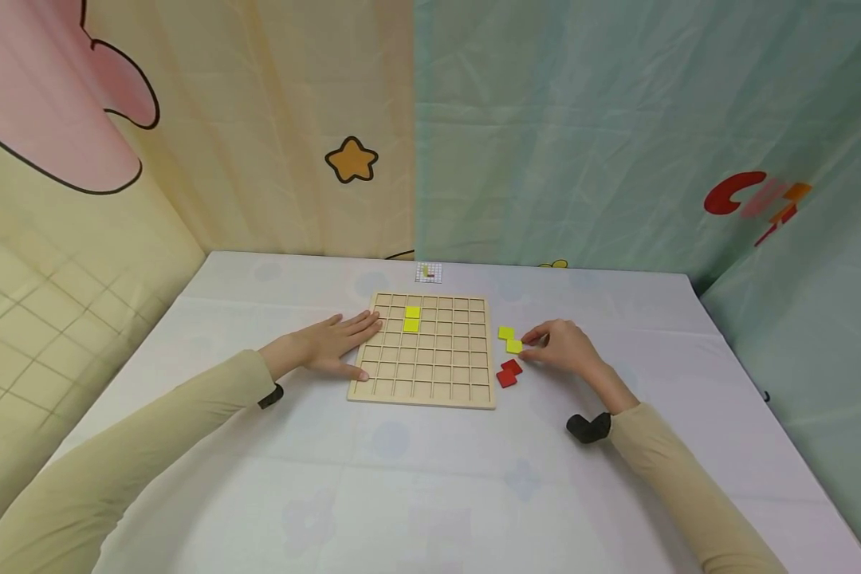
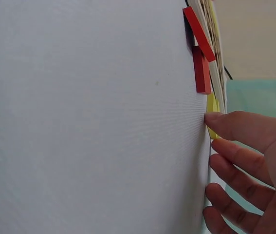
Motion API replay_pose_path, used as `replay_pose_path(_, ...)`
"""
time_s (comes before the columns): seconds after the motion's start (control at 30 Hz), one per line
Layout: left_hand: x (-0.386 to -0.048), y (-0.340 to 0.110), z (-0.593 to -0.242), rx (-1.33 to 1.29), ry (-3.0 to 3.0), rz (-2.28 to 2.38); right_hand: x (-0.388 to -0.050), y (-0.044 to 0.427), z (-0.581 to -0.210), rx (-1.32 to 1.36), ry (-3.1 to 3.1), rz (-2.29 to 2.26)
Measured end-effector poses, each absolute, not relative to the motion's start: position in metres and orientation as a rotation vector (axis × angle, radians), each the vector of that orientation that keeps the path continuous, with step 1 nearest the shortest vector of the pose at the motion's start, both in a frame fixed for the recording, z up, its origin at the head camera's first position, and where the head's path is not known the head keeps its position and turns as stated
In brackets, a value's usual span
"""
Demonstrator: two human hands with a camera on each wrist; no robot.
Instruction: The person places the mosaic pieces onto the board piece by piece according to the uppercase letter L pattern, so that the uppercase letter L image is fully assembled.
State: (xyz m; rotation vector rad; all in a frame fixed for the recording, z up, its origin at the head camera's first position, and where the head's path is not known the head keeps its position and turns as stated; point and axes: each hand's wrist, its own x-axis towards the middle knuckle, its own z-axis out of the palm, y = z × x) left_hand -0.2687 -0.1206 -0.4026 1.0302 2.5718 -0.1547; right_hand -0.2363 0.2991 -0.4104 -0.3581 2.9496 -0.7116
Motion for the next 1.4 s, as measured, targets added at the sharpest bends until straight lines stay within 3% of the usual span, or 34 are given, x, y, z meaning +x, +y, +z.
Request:
replay_pose_path(0.53, -0.267, -0.121, -0.402, 1.039, 2.569, -0.137, -0.235, 0.302, -0.411, -0.534, 3.006, -0.658)
replay_pose_path(0.87, -0.267, -0.121, -0.4, 1.035, 2.564, -0.131, -0.233, 0.3, -0.404, -0.48, 3.056, -0.65)
replay_pose_path(1.4, -0.268, -0.121, -0.401, 1.042, 2.56, -0.125, -0.242, 0.242, -0.392, -0.604, 3.095, -0.833)
